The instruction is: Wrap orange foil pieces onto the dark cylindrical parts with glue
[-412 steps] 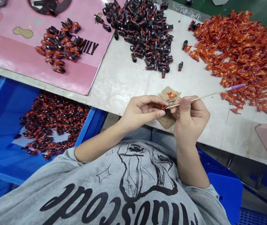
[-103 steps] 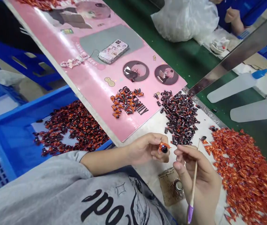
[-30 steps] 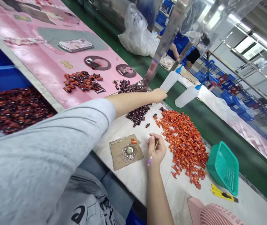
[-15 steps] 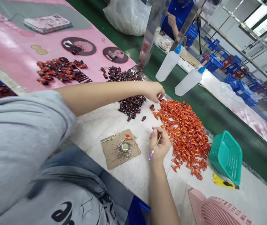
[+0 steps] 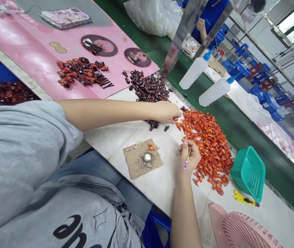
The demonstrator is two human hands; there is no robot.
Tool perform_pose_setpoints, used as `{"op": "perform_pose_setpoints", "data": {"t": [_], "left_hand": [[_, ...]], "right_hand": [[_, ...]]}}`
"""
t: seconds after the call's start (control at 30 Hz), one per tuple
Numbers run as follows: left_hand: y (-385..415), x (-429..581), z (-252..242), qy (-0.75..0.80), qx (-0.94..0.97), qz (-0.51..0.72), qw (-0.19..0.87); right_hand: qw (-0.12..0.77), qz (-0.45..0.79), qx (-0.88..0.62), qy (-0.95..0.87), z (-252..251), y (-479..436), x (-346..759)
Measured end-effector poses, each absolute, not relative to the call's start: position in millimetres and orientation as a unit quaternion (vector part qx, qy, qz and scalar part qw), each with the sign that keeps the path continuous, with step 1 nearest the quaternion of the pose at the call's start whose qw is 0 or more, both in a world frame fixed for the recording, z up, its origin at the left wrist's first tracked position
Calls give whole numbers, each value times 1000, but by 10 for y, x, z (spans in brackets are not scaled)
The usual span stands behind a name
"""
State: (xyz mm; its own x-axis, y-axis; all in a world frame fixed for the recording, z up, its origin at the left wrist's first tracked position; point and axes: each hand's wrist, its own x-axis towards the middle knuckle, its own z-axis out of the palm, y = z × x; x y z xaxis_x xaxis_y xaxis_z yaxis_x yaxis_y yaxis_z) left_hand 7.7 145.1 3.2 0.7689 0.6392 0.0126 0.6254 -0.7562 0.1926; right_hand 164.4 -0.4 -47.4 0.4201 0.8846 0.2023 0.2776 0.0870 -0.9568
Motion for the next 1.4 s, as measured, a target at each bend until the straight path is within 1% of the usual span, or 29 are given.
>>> {"op": "perform_pose_setpoints", "data": {"t": [0.17, 0.33, 0.53, 0.7, 0.77, 0.83, 0.87, 0.93, 0.97, 1.0, 1.07, 1.17, 1.3, 1.4], "left_hand": [[1562, 243, -109, 304, 947, 45, 91], [1765, 293, -242, 324, 936, 76, 116], [1760, 148, -258, 367, 898, 158, 185], [1658, 111, -201, 427, 882, 147, 131], [1550, 69, -140, 429, 872, 197, 132], [1380, -24, -66, 421, 834, 299, 193], [1274, -87, -33, 414, 799, 353, 255], [1039, -232, 4, 400, 684, 431, 431], [919, -306, 1, 391, 626, 450, 502], [804, -377, -17, 386, 576, 466, 549], [598, -494, -95, 374, 502, 498, 601], [350, -589, -263, 348, 419, 523, 655], [111, -628, -420, 318, 351, 509, 719], [2, -678, -450, 302, 349, 477, 748]], "right_hand": [[552, 291, -622, -474, -452, -5, 1624], [541, 299, -625, -476, -441, -24, 1638], [538, 319, -618, -476, -446, -15, 1612], [536, 335, -613, -475, -446, -22, 1589], [535, 338, -612, -474, -441, -24, 1596], [538, 341, -612, -468, -436, -24, 1607], [542, 343, -612, -463, -434, -23, 1612], [552, 352, -609, -447, -432, -17, 1616], [560, 362, -603, -437, -429, -14, 1616], [573, 371, -595, -425, -424, -13, 1612], [614, 373, -570, -399, -397, -22, 1595], [676, 316, -541, -388, -308, -86, 1530], [684, 255, -540, -419, -183, -265, 1321], [697, 250, -542, -398, -198, -432, 1088]]}}
